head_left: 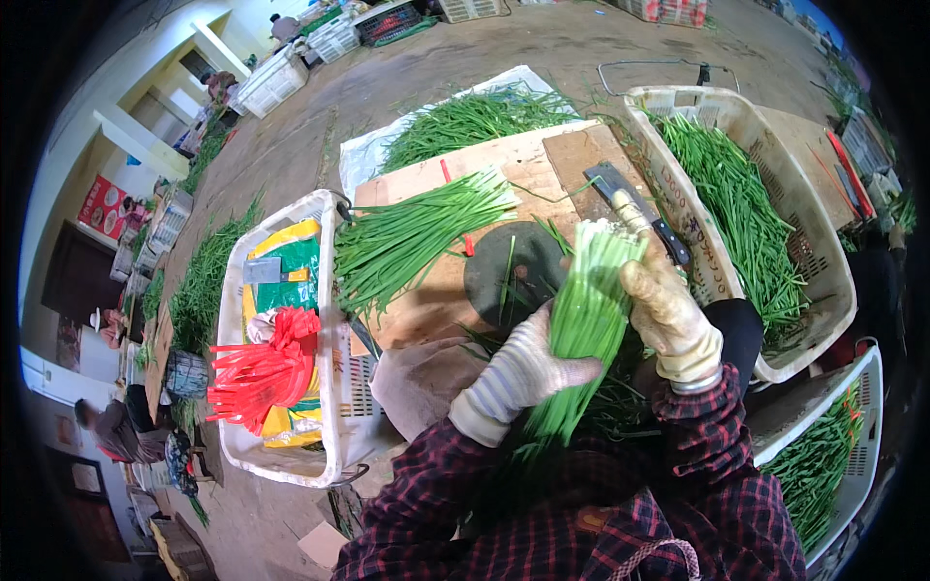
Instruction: The person bundles chives by hand with a red tie and trims the roots using a cleaver on a wooden board. They place finished bundles into a plastic crate and retrieve more chives from a bulk container to repeat the process.
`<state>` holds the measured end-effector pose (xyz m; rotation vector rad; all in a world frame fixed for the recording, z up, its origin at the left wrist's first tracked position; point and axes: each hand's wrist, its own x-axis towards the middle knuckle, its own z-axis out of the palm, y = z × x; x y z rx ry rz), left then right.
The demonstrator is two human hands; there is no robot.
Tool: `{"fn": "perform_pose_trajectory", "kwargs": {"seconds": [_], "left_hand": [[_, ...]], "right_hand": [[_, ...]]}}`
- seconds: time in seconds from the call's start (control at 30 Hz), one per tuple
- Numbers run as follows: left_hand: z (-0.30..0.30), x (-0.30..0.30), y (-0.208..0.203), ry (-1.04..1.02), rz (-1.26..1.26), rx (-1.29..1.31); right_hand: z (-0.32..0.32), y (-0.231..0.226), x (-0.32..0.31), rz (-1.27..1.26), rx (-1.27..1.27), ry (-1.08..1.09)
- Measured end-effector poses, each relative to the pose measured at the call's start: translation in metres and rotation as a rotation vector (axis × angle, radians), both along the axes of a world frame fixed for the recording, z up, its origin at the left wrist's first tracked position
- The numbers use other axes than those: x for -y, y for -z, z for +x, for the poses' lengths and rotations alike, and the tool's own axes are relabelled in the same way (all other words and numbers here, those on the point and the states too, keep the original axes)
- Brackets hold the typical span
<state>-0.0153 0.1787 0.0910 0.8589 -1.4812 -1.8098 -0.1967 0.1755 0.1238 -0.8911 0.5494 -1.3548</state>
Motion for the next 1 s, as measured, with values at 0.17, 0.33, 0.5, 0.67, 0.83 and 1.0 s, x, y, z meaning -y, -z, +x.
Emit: {"fn": "perform_pose_trajectory", "kwargs": {"seconds": [0.17, 0.33, 0.5, 0.67, 0.83, 1.0], "left_hand": [[-0.047, 0.0, -0.069, -0.07, -0.574, 0.834], [-0.05, -0.007, -0.055, 0.016, -0.605, 0.611], [0.005, 0.021, -0.05, 0.257, -0.593, 0.64], [-0.02, 0.009, -0.074, -0.071, -0.666, -0.013], [-0.019, 0.04, -0.099, -0.234, -0.678, -0.027], [0.022, 0.104, -0.105, -0.275, -0.709, 0.401]], "right_hand": [[-0.007, -0.045, 0.002, 0.008, -0.013, 0.38], [-0.027, -0.09, -0.012, -0.19, -0.168, 0.539], [-0.075, -0.088, -0.016, -0.45, -0.58, 0.784], [0.03, -0.109, -0.007, -0.234, -0.541, 0.527], [0.045, -0.118, 0.041, -0.393, -0.197, 0.391], [0.067, -0.086, 0.103, -0.327, 0.154, 0.206]]}}
